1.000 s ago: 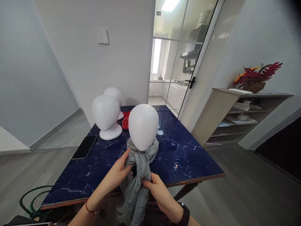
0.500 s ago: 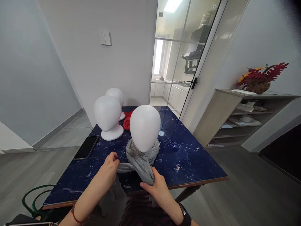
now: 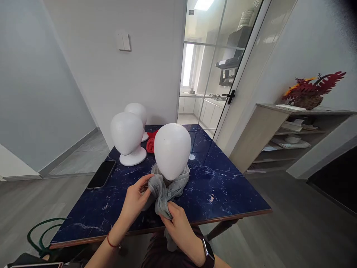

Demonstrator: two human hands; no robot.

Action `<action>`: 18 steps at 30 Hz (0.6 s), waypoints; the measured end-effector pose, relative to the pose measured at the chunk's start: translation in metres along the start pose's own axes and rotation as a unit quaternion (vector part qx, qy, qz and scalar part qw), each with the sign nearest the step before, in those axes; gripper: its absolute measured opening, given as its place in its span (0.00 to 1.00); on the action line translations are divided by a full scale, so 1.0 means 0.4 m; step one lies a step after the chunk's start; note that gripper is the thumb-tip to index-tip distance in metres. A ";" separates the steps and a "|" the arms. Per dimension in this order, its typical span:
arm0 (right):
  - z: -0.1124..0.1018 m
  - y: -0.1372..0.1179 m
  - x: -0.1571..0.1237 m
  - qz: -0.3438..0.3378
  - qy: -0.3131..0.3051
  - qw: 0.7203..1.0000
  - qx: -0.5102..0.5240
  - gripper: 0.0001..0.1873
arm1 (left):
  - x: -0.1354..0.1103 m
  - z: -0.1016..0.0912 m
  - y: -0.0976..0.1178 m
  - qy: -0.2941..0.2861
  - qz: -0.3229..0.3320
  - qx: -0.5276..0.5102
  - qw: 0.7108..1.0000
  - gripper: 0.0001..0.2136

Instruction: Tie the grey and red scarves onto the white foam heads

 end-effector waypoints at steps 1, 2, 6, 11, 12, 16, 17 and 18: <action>-0.003 -0.006 0.004 -0.006 0.003 1.000 0.004 0.06 | 0.004 0.012 -0.002 -0.031 0.004 -0.042 0.999 0.18; -0.007 -0.012 0.007 -0.012 0.006 1.000 0.007 0.06 | 0.005 0.021 -0.003 -0.065 0.009 -0.053 0.996 0.21; -0.025 -0.034 0.018 -0.031 0.001 0.999 0.016 0.04 | -0.016 0.042 -0.015 -0.211 0.044 0.015 0.976 0.31; -0.038 -0.071 0.033 -0.054 -0.019 0.998 0.035 0.04 | -0.014 0.069 -0.037 -0.267 0.089 0.042 0.959 0.32; -0.038 -0.076 0.034 -0.054 -0.020 0.997 0.044 0.05 | -0.003 0.075 -0.040 -0.262 0.097 0.049 0.959 0.28; -0.025 -0.061 0.028 0.014 -0.019 0.979 0.201 0.13 | 0.054 0.087 -0.043 -0.235 0.100 0.078 0.964 0.14; -0.014 -0.043 0.024 0.060 -0.016 0.958 0.281 0.16 | 0.064 0.086 -0.040 -0.228 0.101 0.083 0.965 0.14; 0.002 -0.023 0.019 0.113 -0.014 0.926 0.361 0.19 | 0.070 0.083 -0.036 -0.220 0.104 0.087 0.966 0.14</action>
Point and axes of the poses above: each hand's wrist, its own x-axis towards the middle knuckle, its own z-axis out of the palm, y = z × x, the point moved 5 cm from there along x, towards the middle knuckle, and after that the axes turned 8 degrees about -x, right-handed, at the moved point
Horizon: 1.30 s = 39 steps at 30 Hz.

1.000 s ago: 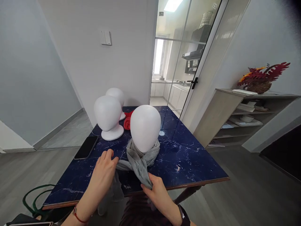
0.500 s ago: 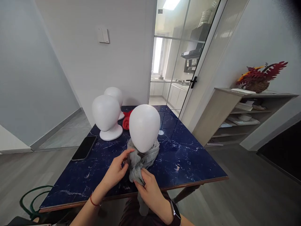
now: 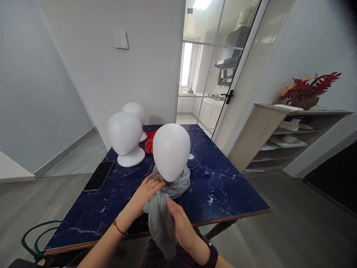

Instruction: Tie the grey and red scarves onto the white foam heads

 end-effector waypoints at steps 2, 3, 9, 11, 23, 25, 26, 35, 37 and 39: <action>0.000 0.059 0.002 0.102 0.021 0.985 0.139 0.20 | 0.000 -0.010 0.009 0.021 0.012 0.011 1.000 0.16; 0.002 0.085 0.005 0.142 0.024 0.973 0.180 0.18 | -0.003 -0.013 0.014 0.032 0.023 0.020 0.999 0.17; -0.022 0.151 0.058 0.150 0.086 0.965 0.196 0.15 | -0.025 0.001 0.032 0.026 0.090 0.143 0.985 0.13; -0.049 0.147 0.077 0.094 0.139 0.977 0.132 0.14 | -0.026 0.004 0.032 0.013 0.088 0.167 0.982 0.11; -0.086 0.156 0.104 -0.033 0.201 0.978 0.053 0.18 | -0.002 0.010 0.001 -0.021 0.015 0.019 0.999 0.13; -0.077 0.154 0.116 -0.030 0.178 0.983 0.026 0.18 | 0.001 0.011 -0.002 -0.017 0.004 -0.028 0.999 0.13; -0.075 0.153 0.122 -0.024 0.172 0.985 0.010 0.17 | 0.002 0.012 -0.002 -0.019 -0.001 -0.043 0.999 0.13; -0.109 0.094 0.110 -0.072 0.239 0.929 -0.271 0.05 | -0.001 -0.017 -0.022 0.093 0.036 -0.067 0.993 0.11; -0.114 0.074 0.093 -0.094 0.261 0.904 -0.326 0.03 | -0.001 -0.028 -0.043 0.132 0.032 -0.080 0.988 0.10; -0.116 0.061 0.080 -0.109 0.272 0.882 -0.368 0.01 | 0.001 -0.031 -0.063 0.149 0.015 -0.087 0.985 0.11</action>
Point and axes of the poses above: each hand's wrist, its own x-axis towards the middle knuckle, its own z-axis out of the palm, y = z × x, the point moved 5 cm from there along x, towards the middle knuckle, and after that the axes turned 8 degrees about -x, right-handed, at the moved point
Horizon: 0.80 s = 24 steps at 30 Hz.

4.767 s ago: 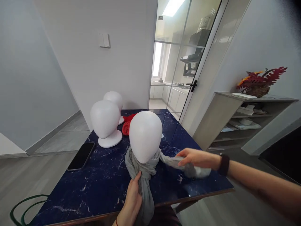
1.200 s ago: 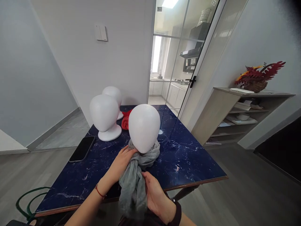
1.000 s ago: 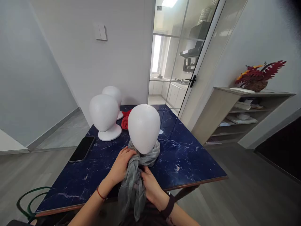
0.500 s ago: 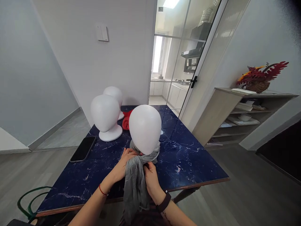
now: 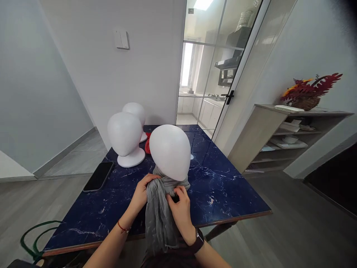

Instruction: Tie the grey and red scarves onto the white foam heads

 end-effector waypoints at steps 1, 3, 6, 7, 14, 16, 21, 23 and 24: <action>-0.005 -0.002 -0.002 -0.009 0.004 1.000 -0.018 0.02 | 0.001 0.001 -0.008 -0.001 -0.010 -0.002 1.000 0.12; -0.008 -0.003 -0.005 -0.027 0.003 0.999 -0.047 0.04 | 0.002 0.008 -0.018 -0.016 -0.028 -0.010 0.999 0.14; -0.012 -0.005 -0.007 -0.058 -0.002 0.995 -0.079 0.07 | 0.001 0.019 -0.018 -0.035 -0.025 -0.012 0.999 0.16; -0.015 -0.006 -0.006 -0.066 -0.001 0.994 -0.090 0.07 | 0.000 0.020 -0.017 -0.035 -0.018 -0.008 0.999 0.15; -0.030 0.016 0.026 -0.049 -0.028 0.997 -0.054 0.02 | -0.008 0.022 -0.014 -0.025 -0.018 0.031 0.999 0.11; -0.020 0.023 0.033 -0.036 -0.067 0.997 -0.008 0.01 | -0.009 0.026 -0.012 -0.029 -0.021 0.021 0.999 0.10; -0.004 0.005 0.017 -0.018 -0.083 0.996 0.031 0.06 | 0.004 0.029 -0.007 -0.034 -0.028 -0.009 0.999 0.10; 0.006 -0.002 0.003 0.002 -0.075 0.997 0.031 0.07 | 0.010 0.027 0.000 -0.041 -0.025 -0.016 0.999 0.11; 0.012 -0.003 -0.004 0.017 -0.071 0.997 0.033 0.09 | 0.010 0.025 0.005 -0.044 -0.025 -0.016 0.999 0.12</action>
Point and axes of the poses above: each hand's wrist, its own x-axis towards the middle knuckle, its own z-axis out of the palm, y = z × x, the point moved 5 cm from there along x, towards the middle knuckle, and after that the axes turned 8 degrees about -x, right-handed, at the moved point
